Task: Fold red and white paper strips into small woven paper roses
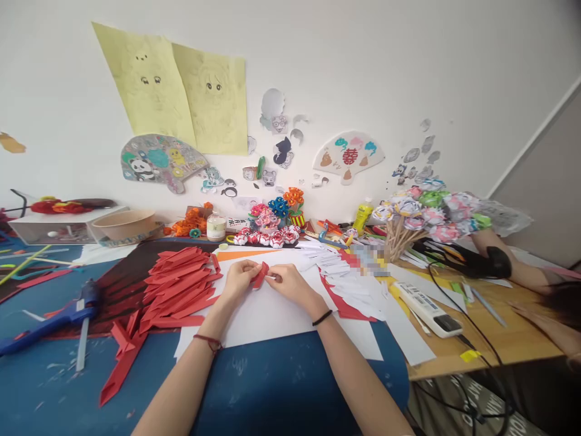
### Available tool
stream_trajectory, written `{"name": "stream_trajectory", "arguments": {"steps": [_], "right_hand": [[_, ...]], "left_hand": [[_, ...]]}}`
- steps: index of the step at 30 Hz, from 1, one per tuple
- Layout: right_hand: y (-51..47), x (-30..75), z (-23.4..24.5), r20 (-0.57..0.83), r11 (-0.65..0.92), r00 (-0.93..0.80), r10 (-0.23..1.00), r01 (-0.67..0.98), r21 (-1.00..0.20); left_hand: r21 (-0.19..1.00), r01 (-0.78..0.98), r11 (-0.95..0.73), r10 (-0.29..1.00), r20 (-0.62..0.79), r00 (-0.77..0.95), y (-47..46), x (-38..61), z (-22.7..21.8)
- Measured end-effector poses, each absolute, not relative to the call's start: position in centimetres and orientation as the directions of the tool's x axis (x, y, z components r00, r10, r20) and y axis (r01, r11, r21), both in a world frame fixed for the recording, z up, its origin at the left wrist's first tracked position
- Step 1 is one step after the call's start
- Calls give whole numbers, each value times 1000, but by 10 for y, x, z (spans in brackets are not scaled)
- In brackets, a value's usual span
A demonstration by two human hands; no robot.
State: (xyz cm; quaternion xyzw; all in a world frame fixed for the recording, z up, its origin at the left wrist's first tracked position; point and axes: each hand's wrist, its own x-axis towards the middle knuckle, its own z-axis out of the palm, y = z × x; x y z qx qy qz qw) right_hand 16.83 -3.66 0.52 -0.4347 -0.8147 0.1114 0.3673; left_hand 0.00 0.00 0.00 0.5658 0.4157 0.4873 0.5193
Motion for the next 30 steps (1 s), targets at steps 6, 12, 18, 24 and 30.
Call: {"name": "stream_trajectory", "arguments": {"steps": [6,12,18,24,30], "right_hand": [[-35,168,3,496,555,-302,814,656,-511],[-30,171,-3,488,459,-186,852,713,-529],[-26,175,-8,481,382,-91,872,740,-554],[-24,174,-9,481,383,-89,872,735,-560],[-30,174,-1,504,409,-104,858,732,-545]], "left_hand": [[986,23,-164,975,159,156,3,-1,-6],[940,149,-307,951,296,90,2,-10,-2],[813,287,-507,858,446,256,-13,-18,11],[482,573,-663,734,569,371,-24,-15,13],[322,662,-677,679,619,395,-31,-14,14]]}}
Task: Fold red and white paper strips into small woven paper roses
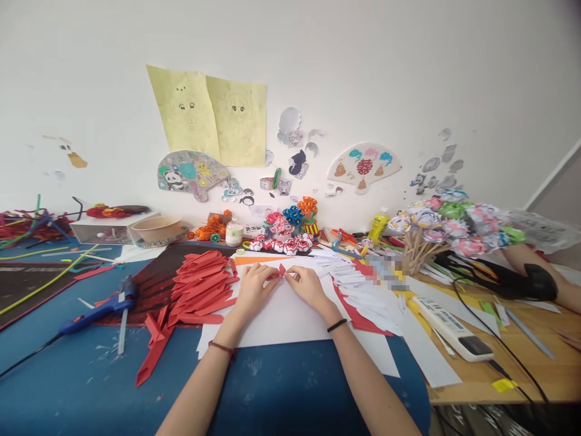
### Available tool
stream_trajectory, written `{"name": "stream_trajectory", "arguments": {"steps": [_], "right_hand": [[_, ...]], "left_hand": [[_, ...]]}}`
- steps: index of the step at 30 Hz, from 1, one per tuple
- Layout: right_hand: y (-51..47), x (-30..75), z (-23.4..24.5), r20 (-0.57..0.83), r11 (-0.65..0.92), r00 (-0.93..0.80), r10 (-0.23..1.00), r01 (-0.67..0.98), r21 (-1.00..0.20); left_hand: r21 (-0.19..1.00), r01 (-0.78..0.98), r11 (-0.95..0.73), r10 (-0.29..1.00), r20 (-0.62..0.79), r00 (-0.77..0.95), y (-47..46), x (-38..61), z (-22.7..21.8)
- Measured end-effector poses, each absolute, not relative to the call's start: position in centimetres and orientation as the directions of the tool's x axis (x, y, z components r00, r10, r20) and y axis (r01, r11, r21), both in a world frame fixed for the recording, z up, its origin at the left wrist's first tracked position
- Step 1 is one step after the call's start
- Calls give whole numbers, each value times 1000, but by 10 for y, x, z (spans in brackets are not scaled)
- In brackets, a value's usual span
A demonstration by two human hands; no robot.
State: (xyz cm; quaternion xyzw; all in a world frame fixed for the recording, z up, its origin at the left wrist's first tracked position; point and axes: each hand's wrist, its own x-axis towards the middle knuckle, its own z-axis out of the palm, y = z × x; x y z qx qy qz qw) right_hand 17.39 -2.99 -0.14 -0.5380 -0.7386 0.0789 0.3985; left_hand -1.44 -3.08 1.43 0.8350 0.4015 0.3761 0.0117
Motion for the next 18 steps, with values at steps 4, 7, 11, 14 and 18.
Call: {"name": "stream_trajectory", "arguments": {"steps": [4,7,11,14,18], "right_hand": [[-37,178,10,669,507,-115,735,748,-429],[-42,180,17,723,580,-187,665,740,-341],[-44,178,19,731,596,-247,636,759,-262],[-44,177,19,718,606,-281,637,758,-241],[-43,177,19,709,615,-294,640,750,-244]], "left_hand": [[290,686,-667,669,639,380,-31,-16,15],[270,692,-669,663,638,392,-31,-17,15],[234,701,-673,651,638,412,-31,-16,16],[201,704,-681,636,639,433,-32,-14,16],[180,716,-674,633,641,435,-31,-13,17]]}}
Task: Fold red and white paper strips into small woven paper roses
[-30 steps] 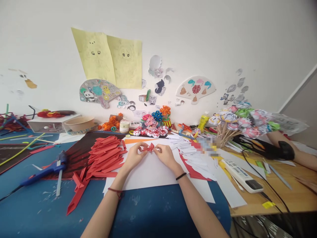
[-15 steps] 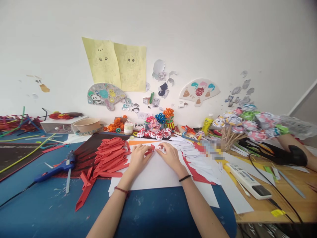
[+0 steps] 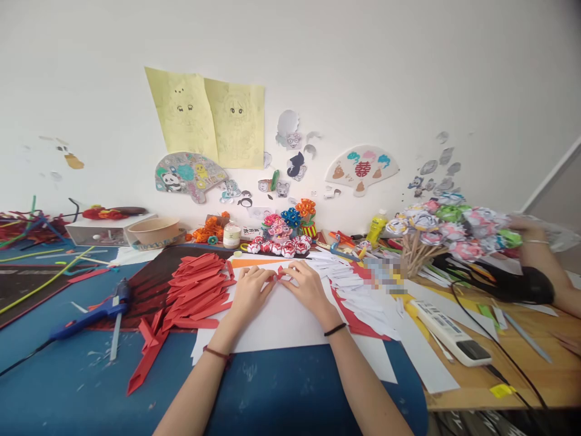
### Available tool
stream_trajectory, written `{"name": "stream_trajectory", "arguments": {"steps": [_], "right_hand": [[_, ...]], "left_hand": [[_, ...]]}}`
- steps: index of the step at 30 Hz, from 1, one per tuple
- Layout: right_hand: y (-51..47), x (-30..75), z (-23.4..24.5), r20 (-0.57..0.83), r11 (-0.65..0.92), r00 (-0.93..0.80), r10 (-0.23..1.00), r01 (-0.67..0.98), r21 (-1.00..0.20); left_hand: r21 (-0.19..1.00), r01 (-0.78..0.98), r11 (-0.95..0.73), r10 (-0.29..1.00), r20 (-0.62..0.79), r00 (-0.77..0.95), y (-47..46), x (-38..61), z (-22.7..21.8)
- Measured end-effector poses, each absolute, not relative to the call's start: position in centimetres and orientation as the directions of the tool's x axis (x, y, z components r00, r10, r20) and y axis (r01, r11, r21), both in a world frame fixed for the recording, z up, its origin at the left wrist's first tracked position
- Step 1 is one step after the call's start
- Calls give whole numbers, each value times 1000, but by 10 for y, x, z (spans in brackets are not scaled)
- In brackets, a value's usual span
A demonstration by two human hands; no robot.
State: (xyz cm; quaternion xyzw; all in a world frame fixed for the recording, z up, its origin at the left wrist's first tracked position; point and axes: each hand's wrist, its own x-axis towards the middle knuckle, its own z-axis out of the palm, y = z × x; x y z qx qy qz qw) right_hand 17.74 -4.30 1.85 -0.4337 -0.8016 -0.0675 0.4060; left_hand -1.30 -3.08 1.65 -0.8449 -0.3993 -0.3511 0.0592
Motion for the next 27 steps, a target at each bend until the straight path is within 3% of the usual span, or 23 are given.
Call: {"name": "stream_trajectory", "arguments": {"steps": [19,27], "right_hand": [[-44,177,19,698,629,-299,651,727,-275],[-43,170,15,754,619,-289,590,762,-192]], "left_hand": [[109,738,-666,607,653,452,-30,-12,16],[-34,770,-638,542,690,479,-35,-5,15]]}}
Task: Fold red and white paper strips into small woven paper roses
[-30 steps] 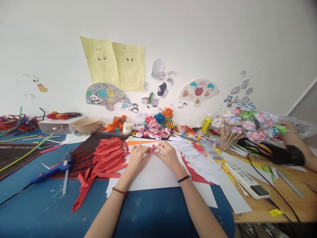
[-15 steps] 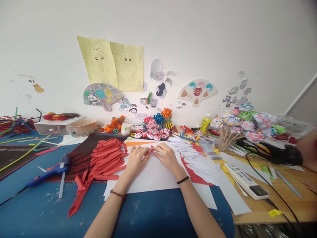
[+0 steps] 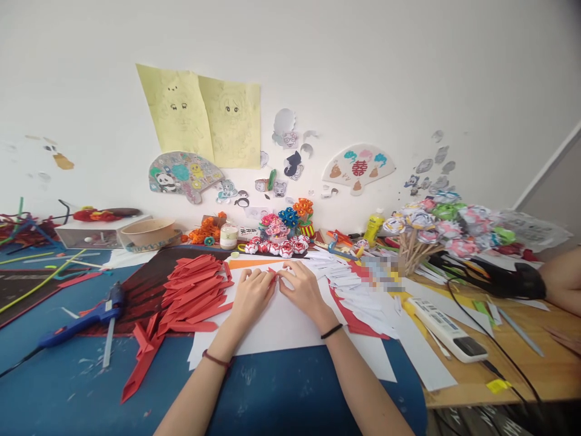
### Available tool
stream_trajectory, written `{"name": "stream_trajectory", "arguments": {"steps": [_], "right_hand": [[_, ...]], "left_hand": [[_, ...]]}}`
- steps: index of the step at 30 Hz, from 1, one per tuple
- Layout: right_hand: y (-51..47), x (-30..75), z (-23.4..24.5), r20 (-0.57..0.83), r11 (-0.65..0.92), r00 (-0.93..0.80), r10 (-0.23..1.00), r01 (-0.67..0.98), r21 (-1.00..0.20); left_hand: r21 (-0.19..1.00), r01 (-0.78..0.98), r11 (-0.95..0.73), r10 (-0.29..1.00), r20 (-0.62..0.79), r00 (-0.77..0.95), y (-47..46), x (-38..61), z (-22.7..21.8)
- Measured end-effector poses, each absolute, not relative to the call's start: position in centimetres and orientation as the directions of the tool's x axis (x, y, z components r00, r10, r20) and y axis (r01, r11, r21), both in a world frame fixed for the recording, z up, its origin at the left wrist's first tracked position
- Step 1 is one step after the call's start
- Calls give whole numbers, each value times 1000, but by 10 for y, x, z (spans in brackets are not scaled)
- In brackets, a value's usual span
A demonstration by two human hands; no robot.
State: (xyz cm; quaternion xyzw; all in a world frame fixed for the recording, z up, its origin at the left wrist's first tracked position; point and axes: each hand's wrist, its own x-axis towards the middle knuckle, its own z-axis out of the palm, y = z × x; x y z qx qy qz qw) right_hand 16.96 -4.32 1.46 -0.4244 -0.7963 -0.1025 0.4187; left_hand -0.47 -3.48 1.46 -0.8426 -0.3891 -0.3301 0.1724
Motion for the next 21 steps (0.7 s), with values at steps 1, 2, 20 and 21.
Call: {"name": "stream_trajectory", "arguments": {"steps": [1,2,20,21], "right_hand": [[-43,169,14,748,625,-299,592,757,-192],[-42,169,14,742,631,-307,596,751,-196],[-38,166,4,712,621,-322,625,757,-203],[-38,165,3,714,622,-327,619,759,-191]], "left_hand": [[-36,772,-635,542,692,478,-35,-4,14],[-32,773,-634,544,691,475,-35,-4,15],[-13,775,-631,569,672,475,-38,-5,17],[2,789,-614,583,676,452,-38,-3,17]]}}
